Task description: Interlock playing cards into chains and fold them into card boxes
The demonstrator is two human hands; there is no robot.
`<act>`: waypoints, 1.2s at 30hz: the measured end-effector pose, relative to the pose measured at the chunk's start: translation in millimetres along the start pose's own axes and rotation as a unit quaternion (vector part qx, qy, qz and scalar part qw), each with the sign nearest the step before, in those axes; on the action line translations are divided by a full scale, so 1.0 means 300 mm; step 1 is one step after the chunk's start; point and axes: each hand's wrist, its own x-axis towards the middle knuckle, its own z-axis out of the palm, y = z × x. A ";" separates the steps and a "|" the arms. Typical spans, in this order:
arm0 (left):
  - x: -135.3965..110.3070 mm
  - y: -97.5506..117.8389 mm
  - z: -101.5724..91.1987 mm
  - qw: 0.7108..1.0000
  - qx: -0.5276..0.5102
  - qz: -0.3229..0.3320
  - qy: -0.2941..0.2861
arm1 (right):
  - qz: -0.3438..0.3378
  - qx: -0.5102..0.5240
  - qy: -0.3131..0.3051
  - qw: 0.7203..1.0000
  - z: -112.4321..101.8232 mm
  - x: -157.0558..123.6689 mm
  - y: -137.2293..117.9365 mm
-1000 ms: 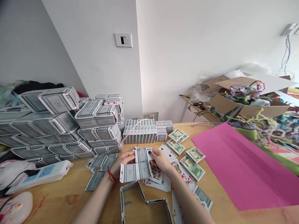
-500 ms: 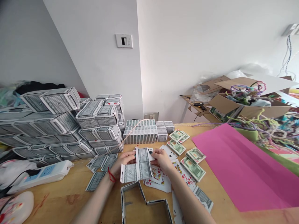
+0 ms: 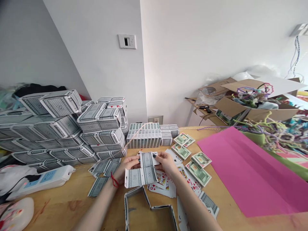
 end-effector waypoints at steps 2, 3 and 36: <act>0.000 0.001 0.000 1.000 -0.002 -0.003 -0.003 | 0.001 0.006 0.017 1.000 0.006 -0.006 -0.007; 0.000 0.001 0.000 1.000 -0.003 -0.003 -0.003 | 0.003 0.010 0.024 1.000 0.008 -0.008 -0.011; 0.021 -0.016 -0.011 0.998 0.038 -0.008 0.048 | -0.001 0.032 -0.020 0.999 -0.012 0.000 -0.001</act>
